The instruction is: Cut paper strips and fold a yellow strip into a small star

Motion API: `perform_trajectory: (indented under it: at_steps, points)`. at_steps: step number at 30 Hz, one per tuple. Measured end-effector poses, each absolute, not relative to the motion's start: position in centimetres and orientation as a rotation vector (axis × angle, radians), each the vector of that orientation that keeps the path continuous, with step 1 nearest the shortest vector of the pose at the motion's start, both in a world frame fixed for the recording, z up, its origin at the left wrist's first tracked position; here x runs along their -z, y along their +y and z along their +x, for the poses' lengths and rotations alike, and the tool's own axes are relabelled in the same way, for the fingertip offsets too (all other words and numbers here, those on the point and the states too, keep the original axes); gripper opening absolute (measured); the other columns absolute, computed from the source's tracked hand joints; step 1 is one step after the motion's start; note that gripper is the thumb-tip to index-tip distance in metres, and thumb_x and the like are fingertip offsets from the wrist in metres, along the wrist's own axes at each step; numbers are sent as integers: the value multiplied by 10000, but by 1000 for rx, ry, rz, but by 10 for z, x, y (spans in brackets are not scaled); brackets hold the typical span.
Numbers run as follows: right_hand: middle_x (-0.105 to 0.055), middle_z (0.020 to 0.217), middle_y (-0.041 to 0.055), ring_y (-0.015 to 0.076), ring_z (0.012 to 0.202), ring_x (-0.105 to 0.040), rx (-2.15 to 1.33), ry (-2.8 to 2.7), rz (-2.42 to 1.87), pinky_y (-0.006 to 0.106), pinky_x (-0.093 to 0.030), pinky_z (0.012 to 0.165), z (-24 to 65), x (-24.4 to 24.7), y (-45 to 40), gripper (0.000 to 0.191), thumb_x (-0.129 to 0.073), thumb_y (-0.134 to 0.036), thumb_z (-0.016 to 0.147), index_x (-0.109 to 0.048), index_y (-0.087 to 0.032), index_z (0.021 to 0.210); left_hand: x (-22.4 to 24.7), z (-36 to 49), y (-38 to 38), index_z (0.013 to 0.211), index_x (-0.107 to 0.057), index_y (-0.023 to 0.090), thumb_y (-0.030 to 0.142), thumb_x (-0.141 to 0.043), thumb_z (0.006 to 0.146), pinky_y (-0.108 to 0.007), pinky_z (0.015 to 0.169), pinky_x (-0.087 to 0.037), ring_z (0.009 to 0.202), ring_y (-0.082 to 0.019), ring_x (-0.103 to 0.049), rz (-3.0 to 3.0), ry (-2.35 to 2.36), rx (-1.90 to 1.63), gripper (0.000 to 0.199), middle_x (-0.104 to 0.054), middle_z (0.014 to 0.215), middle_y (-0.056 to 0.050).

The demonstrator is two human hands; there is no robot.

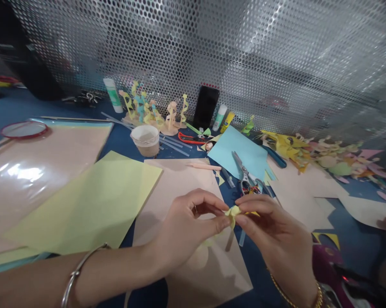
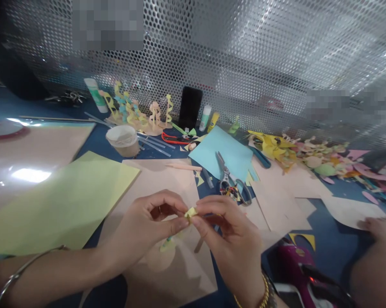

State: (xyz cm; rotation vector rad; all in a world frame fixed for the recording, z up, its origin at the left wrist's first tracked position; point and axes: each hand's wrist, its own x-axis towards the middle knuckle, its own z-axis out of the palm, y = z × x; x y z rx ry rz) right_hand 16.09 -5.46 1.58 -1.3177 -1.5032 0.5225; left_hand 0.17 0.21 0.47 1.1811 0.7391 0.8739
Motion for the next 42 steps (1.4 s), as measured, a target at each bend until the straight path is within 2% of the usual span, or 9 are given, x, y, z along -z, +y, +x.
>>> perform_trajectory:
  at_steps: [7,10,13,18,23,30,33,37,42]
  points:
    - [-622,934,-5,95,884,-602,-542,-1494,-1315,129,-542,703,159,-16,-55,157,-652,-128,805,-651,-258,893,-8,2,3,729,-682,171,119,-739,685,-203,648,-478,701,-110,-599,1176,756,-863,88,-641,730,15]
    - [-605,990,13,113,866,-591,-600,-1376,-1287,176,-552,701,163,-16,-56,230,-667,-181,807,-630,-269,1017,-8,2,4,743,-690,174,150,-771,666,-186,598,-453,635,-88,-573,1070,822,-800,114,-651,679,28]
    - [-586,1036,34,132,867,-578,-631,-1213,-1289,225,-553,701,169,-13,-55,230,-620,-268,853,-592,-262,1081,-7,3,8,778,-698,183,185,-804,648,-173,631,-452,652,-74,-583,871,838,-812,168,-670,682,37]
    - [-622,941,48,160,849,-603,-964,-1386,-1514,275,-534,699,171,-7,-50,199,-576,-365,864,-600,-205,980,-12,1,20,728,-689,157,158,-829,617,-163,656,-461,668,-63,-607,622,747,-919,178,-682,685,40]
    - [-629,993,68,188,887,-618,-1190,-1547,-1575,305,-534,713,159,-10,-50,250,-592,-365,832,-623,-177,993,-16,2,23,731,-685,153,146,-811,645,-166,713,-461,702,-60,-618,633,707,-990,153,-695,720,34]
    - [-572,877,18,124,729,-619,-1237,-1527,-1473,230,-516,635,153,-8,-51,116,-662,-269,759,-639,-156,769,-19,8,17,723,-688,160,136,-791,670,-181,736,-460,710,-68,-619,695,657,-983,118,-687,712,41]
    - [-555,852,2,104,688,-618,-1297,-1460,-1435,221,-508,634,154,-11,-51,131,-654,-284,767,-636,-155,752,-23,5,15,796,-716,160,182,-749,730,-218,823,-457,817,-107,-637,738,609,-955,77,-711,810,1]
    - [-569,865,17,133,743,-624,-1337,-1424,-1401,253,-518,675,156,-18,-50,201,-642,-350,776,-660,-150,788,-24,0,16,969,-719,181,193,-651,789,-305,968,-395,1037,-187,-602,870,524,-856,193,-705,1046,-50]
    - [-663,869,44,162,776,-618,-1266,-1502,-1447,276,-506,688,161,-15,-49,204,-633,-348,798,-688,-154,828,-16,-4,22,1017,-711,189,114,-597,749,-341,945,-400,975,-201,-618,1123,520,-601,301,-712,1045,-62]
